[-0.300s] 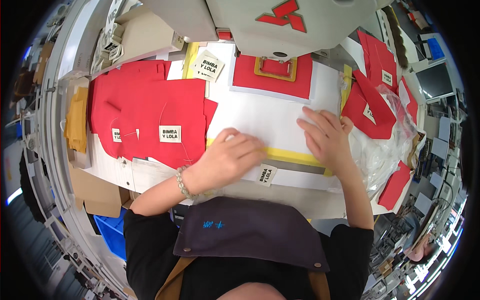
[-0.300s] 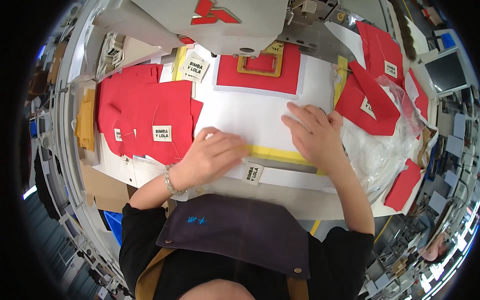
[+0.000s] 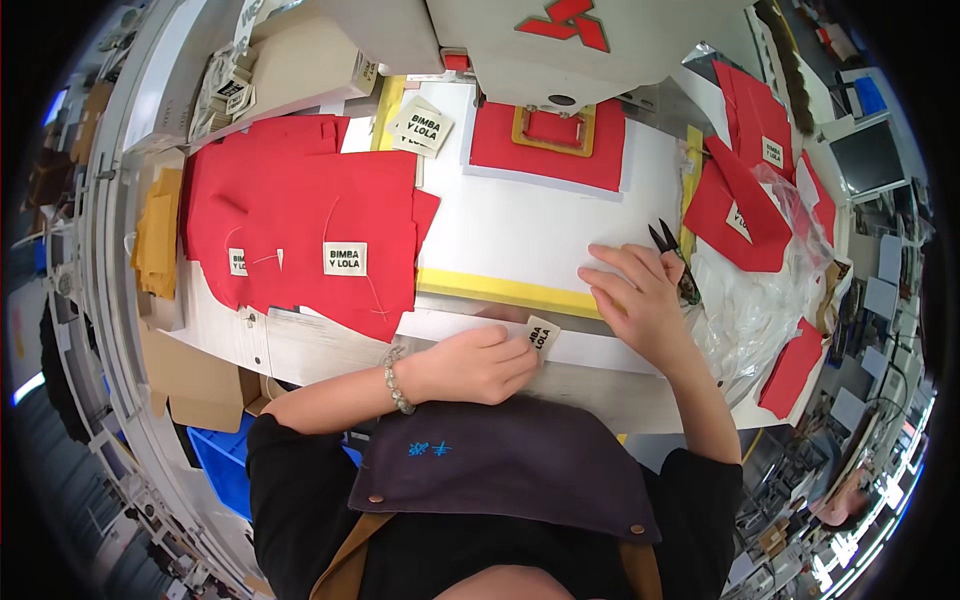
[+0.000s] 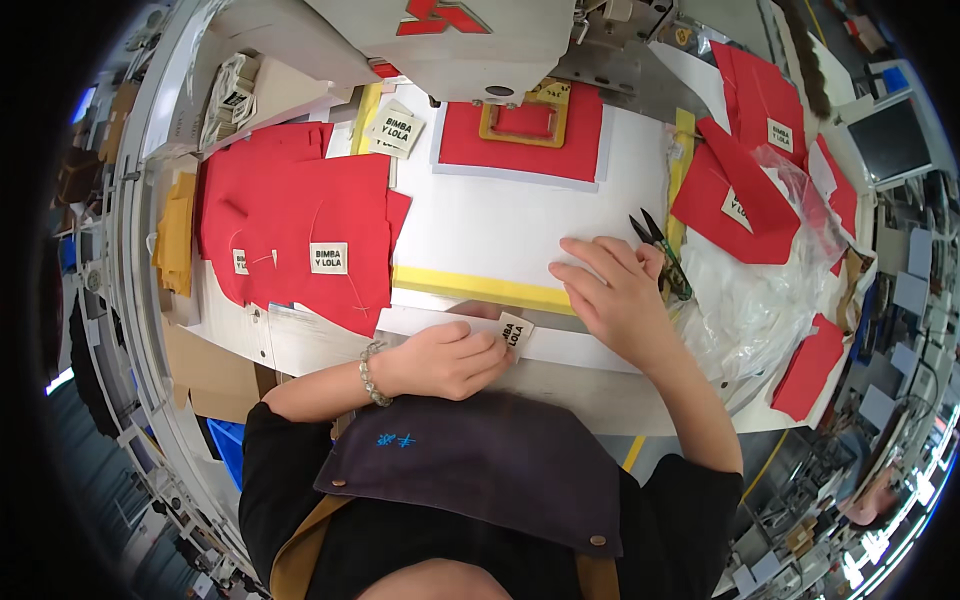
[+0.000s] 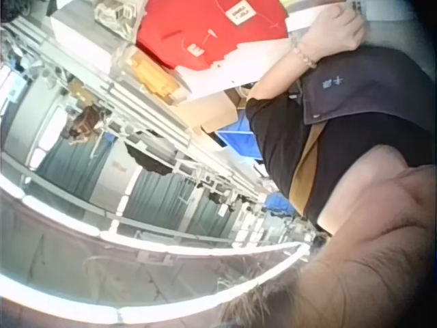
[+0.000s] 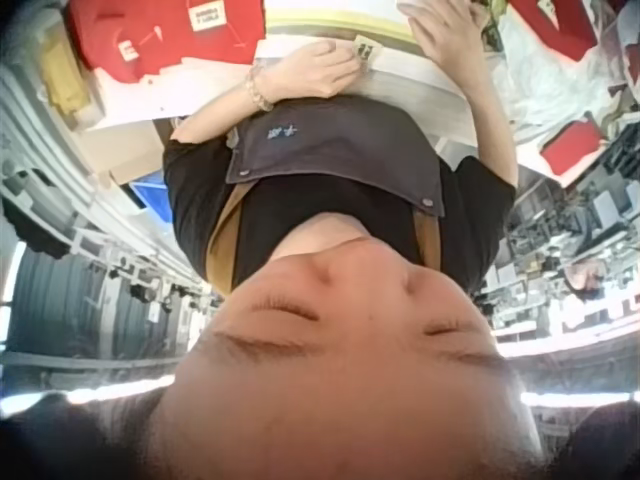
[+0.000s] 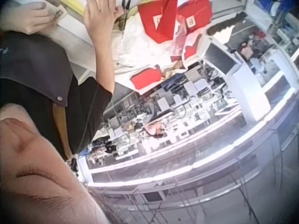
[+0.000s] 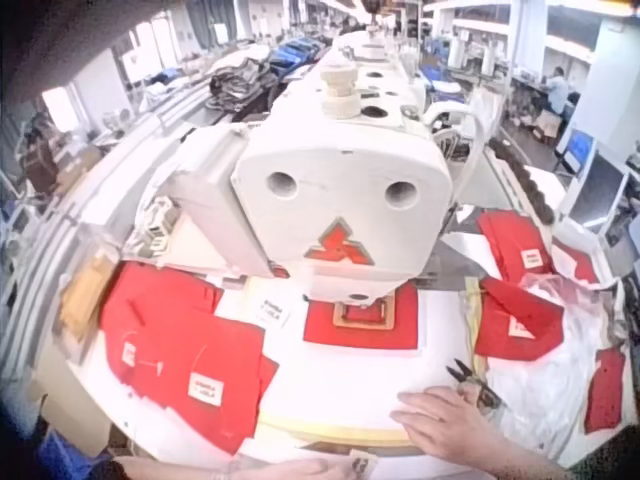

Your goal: The person sews white rectangular labels onto red fabric pieces using an industrial sewing machine. They align the label on the fabric, guide it under the presser foot, and sew along the edge. After each stitch, they cut the thread with scissors and move the finished piece aside before starting the next one.

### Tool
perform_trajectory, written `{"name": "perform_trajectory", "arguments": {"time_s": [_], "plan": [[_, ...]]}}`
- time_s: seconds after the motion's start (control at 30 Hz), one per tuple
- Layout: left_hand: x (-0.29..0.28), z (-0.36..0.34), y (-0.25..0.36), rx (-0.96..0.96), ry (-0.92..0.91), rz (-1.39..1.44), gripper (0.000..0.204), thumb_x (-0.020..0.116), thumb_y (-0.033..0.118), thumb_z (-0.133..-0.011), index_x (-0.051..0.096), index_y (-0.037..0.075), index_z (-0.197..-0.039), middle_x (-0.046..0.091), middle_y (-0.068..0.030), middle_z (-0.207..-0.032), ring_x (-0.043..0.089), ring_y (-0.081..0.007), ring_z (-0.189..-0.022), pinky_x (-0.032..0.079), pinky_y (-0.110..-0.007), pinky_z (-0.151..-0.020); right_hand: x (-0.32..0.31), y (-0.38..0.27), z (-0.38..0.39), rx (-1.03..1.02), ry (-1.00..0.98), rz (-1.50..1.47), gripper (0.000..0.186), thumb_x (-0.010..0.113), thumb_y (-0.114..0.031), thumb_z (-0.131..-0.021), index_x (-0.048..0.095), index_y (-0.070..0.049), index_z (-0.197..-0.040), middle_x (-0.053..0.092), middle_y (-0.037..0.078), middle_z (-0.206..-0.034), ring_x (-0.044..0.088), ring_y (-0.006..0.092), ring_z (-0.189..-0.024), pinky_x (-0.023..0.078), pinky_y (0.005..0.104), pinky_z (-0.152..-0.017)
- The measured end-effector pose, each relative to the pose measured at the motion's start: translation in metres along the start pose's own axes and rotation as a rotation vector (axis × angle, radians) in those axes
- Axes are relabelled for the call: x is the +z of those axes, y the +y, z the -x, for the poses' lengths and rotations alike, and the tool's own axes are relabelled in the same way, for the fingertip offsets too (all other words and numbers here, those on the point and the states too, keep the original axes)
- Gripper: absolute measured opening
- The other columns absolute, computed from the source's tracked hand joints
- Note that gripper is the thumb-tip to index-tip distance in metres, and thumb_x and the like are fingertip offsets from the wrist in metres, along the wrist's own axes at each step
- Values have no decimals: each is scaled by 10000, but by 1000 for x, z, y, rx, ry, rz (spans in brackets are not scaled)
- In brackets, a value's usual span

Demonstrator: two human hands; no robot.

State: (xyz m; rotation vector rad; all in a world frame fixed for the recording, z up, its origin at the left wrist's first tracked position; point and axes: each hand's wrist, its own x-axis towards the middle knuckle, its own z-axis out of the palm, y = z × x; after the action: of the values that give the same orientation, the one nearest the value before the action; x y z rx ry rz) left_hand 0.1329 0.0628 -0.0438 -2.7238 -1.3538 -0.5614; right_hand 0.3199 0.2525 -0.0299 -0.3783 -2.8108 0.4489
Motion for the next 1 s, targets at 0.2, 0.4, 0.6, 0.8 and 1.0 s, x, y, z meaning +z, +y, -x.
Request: {"name": "perform_trajectory", "arguments": {"time_s": [0.2,0.4,0.6,0.8,1.0], "plan": [[-21,-9,-19,-151,213,170,206,599,153,-751,635,51,-926,595,-9,-896,547,-124,-811,418,-265,-664,-17,-8,-12,90,-183,-455,386,773,-183,-721,667,-168,-1092,593,-12,-1231,578,140,-993,315,349,-859],[0,-8,3,-55,-12,-23,280,606,163,-821,636,76,-1086,598,-29,-1080,546,-139,-919,420,-260,-718,-1,-6,-13,-47,-182,-339,341,763,-173,-754,665,-160,-1081,603,-2,-1194,591,146,-924,328,336,-848],[-5,-3,-2,-190,-173,345,256,652,126,-777,625,48,-1020,541,-21,-901,529,-163,-866,398,-271,-709,0,-3,-15,-57,-164,-391,320,757,-115,-759,668,-138,-1065,627,-1,-1151,590,144,-895,353,324,-852],[-28,-24,-24,-990,395,1359,140,707,43,-855,625,67,-966,619,2,-871,563,-106,-834,473,-284,-721,-3,-20,-24,413,-118,-1341,258,720,-22,-809,631,-34,-1051,646,60,-1081,583,110,-871,448,282,-798],[-10,-56,-39,-1247,933,1840,94,689,124,-914,611,72,-905,640,26,-841,533,-23,-710,421,-170,-621,12,-23,-58,556,124,-1467,266,700,-50,-864,604,10,-1104,664,81,-994,605,108,-845,477,251,-750]]}}
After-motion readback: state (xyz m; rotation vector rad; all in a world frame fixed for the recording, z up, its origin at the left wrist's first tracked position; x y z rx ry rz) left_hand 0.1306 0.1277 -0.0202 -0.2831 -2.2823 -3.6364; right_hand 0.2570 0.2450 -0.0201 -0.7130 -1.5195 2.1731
